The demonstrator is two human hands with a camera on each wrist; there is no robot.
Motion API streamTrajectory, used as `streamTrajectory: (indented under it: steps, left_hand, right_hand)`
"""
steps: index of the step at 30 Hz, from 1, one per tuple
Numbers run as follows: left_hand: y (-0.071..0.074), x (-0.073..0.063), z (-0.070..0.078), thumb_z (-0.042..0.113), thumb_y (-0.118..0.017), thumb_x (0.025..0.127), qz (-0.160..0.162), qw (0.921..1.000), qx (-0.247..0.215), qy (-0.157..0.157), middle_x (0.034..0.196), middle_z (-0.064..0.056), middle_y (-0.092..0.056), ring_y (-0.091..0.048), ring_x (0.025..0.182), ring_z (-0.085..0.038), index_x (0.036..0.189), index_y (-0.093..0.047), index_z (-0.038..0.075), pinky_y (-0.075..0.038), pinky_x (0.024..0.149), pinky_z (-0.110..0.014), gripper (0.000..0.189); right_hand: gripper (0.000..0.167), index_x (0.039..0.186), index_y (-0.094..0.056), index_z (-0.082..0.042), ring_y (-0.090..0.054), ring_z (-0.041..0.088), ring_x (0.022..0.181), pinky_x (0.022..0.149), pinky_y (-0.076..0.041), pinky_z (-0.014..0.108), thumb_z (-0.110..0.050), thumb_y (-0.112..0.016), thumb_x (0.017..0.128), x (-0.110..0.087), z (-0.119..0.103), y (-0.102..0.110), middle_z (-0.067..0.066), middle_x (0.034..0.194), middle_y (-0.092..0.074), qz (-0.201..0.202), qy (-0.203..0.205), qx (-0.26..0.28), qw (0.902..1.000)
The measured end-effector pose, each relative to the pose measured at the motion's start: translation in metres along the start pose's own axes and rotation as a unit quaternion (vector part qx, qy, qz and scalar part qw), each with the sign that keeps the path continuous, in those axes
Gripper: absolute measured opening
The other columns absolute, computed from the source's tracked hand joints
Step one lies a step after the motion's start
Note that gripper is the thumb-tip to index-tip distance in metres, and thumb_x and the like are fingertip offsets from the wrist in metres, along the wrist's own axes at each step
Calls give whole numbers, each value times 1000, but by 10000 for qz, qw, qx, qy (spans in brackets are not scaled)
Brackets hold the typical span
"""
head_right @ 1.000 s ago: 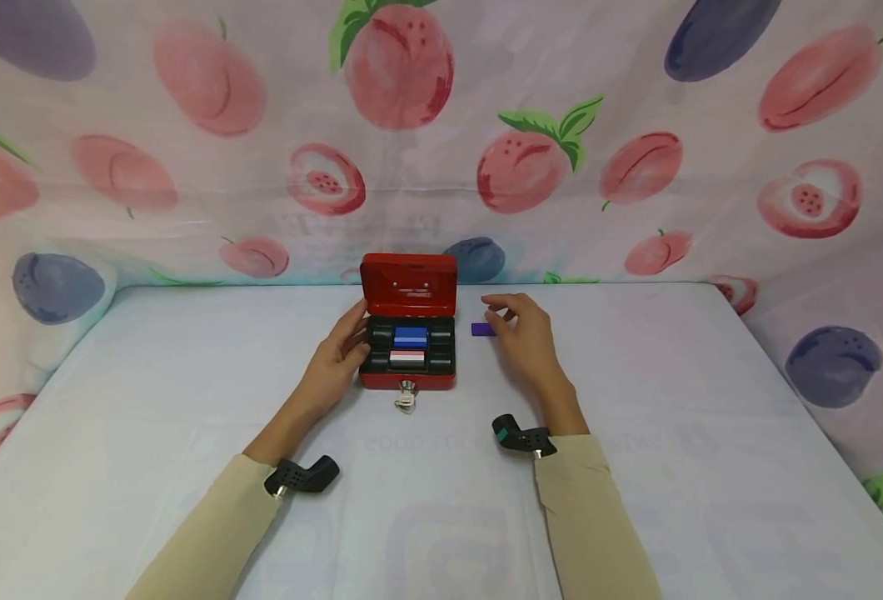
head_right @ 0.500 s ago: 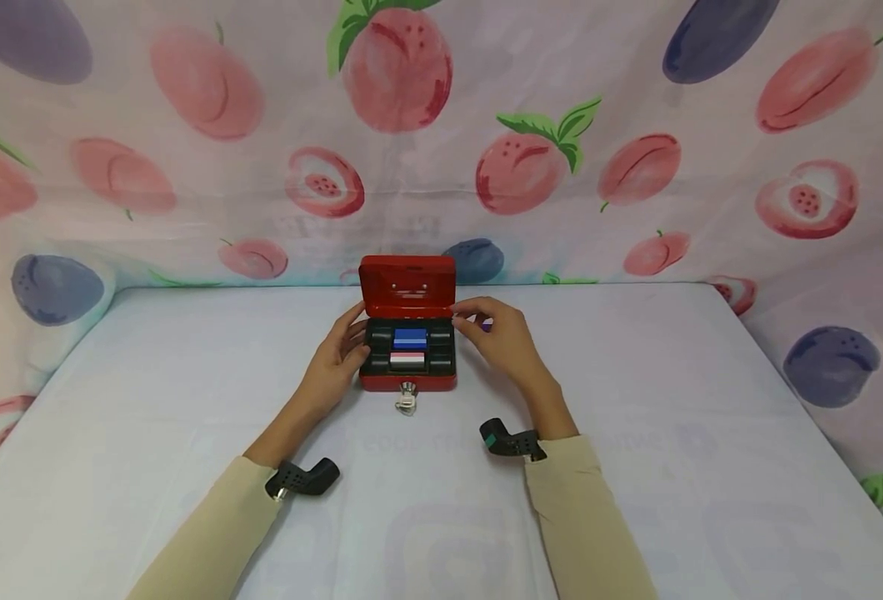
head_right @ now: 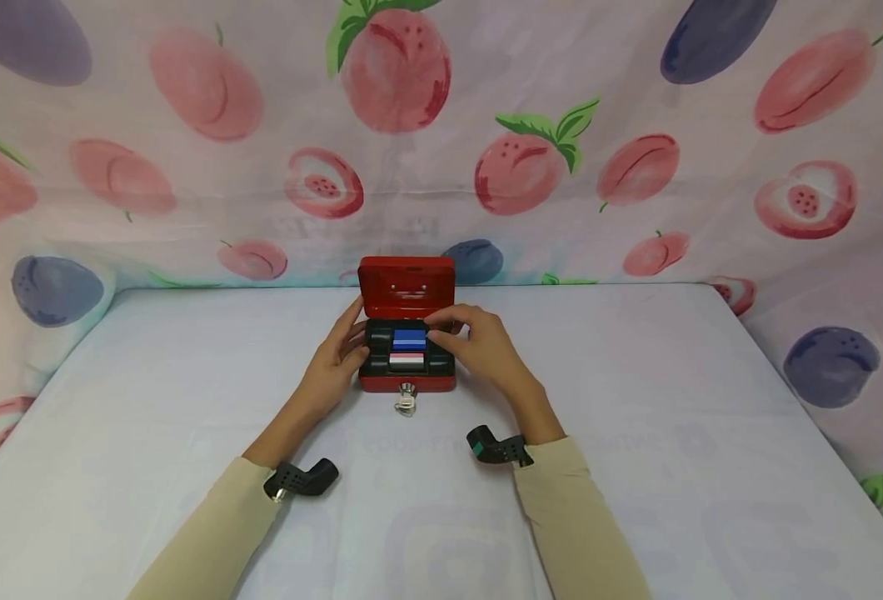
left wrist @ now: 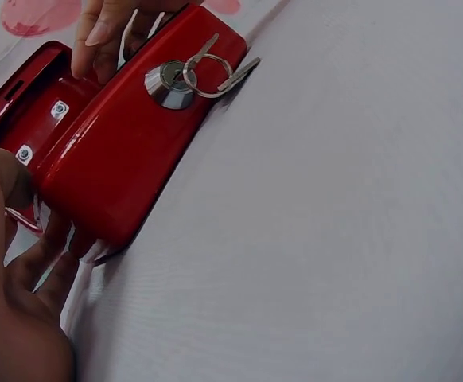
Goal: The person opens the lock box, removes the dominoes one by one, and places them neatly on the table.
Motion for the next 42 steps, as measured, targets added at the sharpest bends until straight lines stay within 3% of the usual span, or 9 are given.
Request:
streamTrajectory:
  steps: [5, 16, 35, 42]
  left_hand:
    - [0, 0, -2, -3, -44, 95, -63, 9999, -39, 142, 156, -11, -20, -35, 134, -36, 154, -17, 11, -35, 104, -52, 66]
    - [0, 0, 1, -6, -44, 95, -122, 9999, -96, 57, 156, -14, -18, -33, 134, -38, 154, -16, 8, -33, 105, -54, 67]
    - [0, 0, 0, -6, -44, 95, -159, 9999, -47, -11, 157, -14, -17, -33, 134, -37, 153, -16, 7, -31, 107, -52, 66]
    - [-3, 9, -33, -4, -46, 96, -89, 9999, 1, -67, 158, -6, -17, -34, 134, -32, 155, -16, 17, -32, 107, -51, 69]
  right_hand:
    - [22, 111, -71, -19, -49, 21, 87, 70, -44, 34, -19, -69, 89, 1, -4, -7, -2, 103, -65, -75, 101, -98, 9999]
    - [24, 113, -71, -19, -50, 20, 97, 81, -47, 40, -22, -69, 89, 1, -8, -19, 1, 110, -65, -288, 183, -283, 9990]
    - [23, 113, -71, -13, -50, 23, 98, 84, -46, 42, -16, -66, 91, 1, -13, -26, 6, 110, -66, -199, 430, -663, 9967]
    - [24, 115, -71, -14, -50, 22, 99, 86, -46, 42, -18, -65, 92, 0, -14, -31, 5, 111, -66, -209, 475, -832, 9952]
Point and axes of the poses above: each hand's wrist, its own x-axis towards the middle knuckle, its own y-axis out of the back of the hand, z = x × y, the point moved 8 cm from there along x, towards the middle knuckle
